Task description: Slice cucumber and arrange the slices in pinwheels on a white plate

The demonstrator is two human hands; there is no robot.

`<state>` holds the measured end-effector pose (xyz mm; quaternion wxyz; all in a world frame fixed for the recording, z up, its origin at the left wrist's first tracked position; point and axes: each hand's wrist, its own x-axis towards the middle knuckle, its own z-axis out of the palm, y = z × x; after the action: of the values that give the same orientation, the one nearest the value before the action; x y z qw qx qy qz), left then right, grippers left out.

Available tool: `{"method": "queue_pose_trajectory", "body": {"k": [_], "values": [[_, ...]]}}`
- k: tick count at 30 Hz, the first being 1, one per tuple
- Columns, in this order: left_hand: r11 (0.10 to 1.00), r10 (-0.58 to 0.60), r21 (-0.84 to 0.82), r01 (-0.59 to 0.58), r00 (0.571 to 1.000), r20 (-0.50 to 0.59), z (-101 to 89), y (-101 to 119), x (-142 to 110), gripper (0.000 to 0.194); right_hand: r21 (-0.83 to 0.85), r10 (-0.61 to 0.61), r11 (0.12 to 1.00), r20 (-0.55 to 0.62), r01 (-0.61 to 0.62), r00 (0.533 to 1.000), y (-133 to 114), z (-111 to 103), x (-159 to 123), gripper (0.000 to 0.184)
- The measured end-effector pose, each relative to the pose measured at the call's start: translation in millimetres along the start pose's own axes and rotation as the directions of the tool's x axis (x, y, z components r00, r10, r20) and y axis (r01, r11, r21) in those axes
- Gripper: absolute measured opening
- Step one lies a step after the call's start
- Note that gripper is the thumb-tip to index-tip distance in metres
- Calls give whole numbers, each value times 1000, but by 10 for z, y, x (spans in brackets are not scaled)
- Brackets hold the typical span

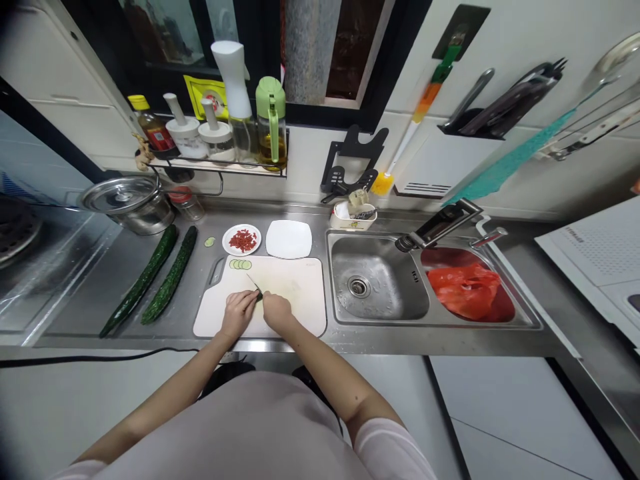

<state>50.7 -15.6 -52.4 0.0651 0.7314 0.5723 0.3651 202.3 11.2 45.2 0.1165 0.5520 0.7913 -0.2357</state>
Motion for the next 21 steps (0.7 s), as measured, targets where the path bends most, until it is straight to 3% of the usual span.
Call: {"method": "queue_pose_trajectory", "body": {"k": [11,21], "values": [[998,58,40,-57,998,-28,-9,14,-1,25,8,12,1000,-1,-12,1000,-1,-7,8,34],[999,-21,40,19,998,51,-46,53,19,27,-31,34,999,22,-33,999,228,69,-284,28]]}}
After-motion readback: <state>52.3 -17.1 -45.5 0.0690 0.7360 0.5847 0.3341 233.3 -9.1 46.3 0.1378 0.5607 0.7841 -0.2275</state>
